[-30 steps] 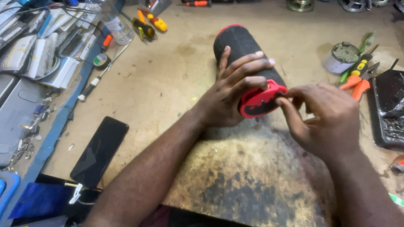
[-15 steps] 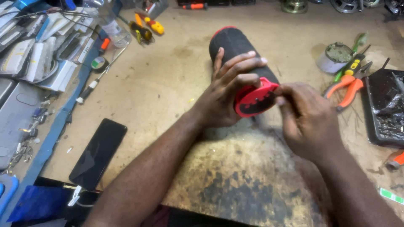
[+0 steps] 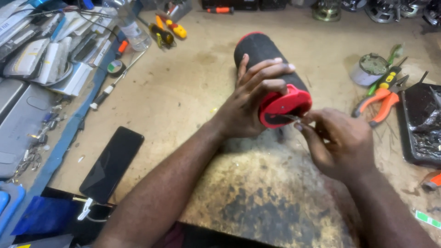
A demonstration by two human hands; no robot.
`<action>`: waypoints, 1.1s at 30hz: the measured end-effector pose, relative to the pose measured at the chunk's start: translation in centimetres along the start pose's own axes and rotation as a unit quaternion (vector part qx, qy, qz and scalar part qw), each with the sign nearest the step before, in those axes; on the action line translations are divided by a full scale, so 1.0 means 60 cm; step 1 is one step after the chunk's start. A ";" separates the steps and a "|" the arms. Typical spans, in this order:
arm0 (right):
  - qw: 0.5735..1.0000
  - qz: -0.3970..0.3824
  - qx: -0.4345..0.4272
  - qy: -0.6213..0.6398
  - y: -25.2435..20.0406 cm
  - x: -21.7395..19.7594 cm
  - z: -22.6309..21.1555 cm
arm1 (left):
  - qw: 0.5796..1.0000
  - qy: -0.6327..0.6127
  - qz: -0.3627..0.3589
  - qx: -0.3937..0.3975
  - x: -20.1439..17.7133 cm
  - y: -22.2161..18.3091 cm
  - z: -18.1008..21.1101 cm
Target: The person is removing the end cover of a portable Bluetooth speaker by unscrewing several small screws with a manual screwdriver.
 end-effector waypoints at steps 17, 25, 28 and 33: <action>0.998 -0.018 -0.044 0.049 0.043 0.003 -0.100 | 0.999 0.008 0.032 -0.017 -0.001 -0.001 -0.001; 0.996 0.022 -0.048 0.074 0.023 -0.038 -0.069 | 0.998 0.005 0.048 -0.030 -0.003 -0.004 -0.018; 0.983 0.125 0.046 0.126 0.003 -0.081 -0.011 | 0.996 -0.008 0.080 -0.031 -0.011 -0.005 -0.022; 0.848 -0.011 0.505 0.162 0.011 -0.049 0.076 | 0.994 -0.024 0.097 -0.037 -0.032 -0.002 -0.025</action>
Point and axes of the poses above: each hand's wrist, its own y-axis towards the middle knuckle, its own x-axis out of the palm, z = x × y, the point moved 6 cm from there along y, towards the middle knuckle, and after that the axes turned 14 degrees about y, right-handed, at the moved point
